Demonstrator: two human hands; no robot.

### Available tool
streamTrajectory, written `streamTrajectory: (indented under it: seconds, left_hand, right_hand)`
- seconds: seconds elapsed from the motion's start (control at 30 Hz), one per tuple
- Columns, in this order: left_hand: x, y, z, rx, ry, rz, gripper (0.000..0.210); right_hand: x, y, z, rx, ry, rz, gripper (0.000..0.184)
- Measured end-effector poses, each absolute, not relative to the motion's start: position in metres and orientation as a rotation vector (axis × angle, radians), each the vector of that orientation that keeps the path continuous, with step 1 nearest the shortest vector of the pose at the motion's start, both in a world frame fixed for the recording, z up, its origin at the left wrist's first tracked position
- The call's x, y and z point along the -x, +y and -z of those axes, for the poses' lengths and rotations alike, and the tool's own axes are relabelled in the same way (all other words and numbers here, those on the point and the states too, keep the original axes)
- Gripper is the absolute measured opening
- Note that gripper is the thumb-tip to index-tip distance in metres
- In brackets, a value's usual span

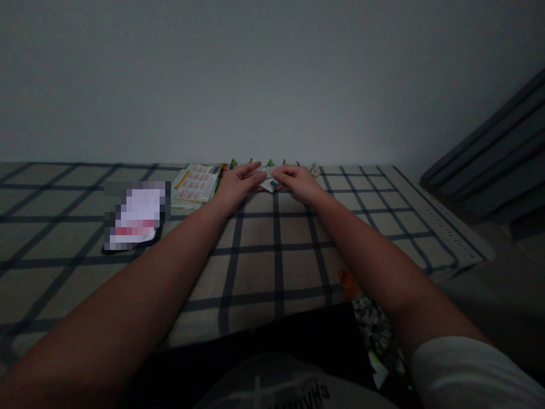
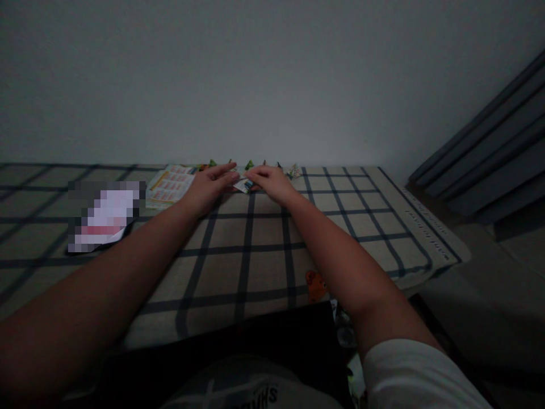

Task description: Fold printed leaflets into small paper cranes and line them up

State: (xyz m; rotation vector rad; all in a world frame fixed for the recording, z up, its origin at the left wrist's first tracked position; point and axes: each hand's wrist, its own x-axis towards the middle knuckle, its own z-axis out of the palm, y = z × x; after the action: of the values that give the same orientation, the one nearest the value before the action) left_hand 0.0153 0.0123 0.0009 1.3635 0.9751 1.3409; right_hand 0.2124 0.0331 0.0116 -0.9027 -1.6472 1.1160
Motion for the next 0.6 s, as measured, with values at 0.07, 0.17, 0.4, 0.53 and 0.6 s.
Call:
streamTrajectory:
  seconds: [0.07,0.17,0.4,0.53,0.6]
  left_hand:
    - [-0.0154,0.0132,-0.0003,-1.337,0.973,-1.303,0.059]
    - [-0.0142,0.0160,0.0017,-1.363,0.986,-1.299,0.054]
    - [-0.0111,0.0166,0.0025,-1.452,1.060,-1.326,0.046]
    - [-0.0110,0.0146,0.0010,-1.464,1.028,-1.324,0.043]
    - [-0.0112,0.0145,0.0005,-1.465,1.006,-1.315,0.043]
  right_hand:
    - [-0.2127,0.0312,-0.0119,0.871,-1.687,-1.111,0.022]
    - [-0.2126,0.0304,-0.0115,0.870,-1.726,-1.081,0.021]
    - [-0.2100,0.0345,-0.0072,0.931,-1.675,-1.074,0.023]
    - [-0.2099,0.0358,-0.0059,0.932,-1.648,-1.066,0.026]
    - [-0.2102,0.0362,-0.0061,0.931,-1.649,-1.069,0.027]
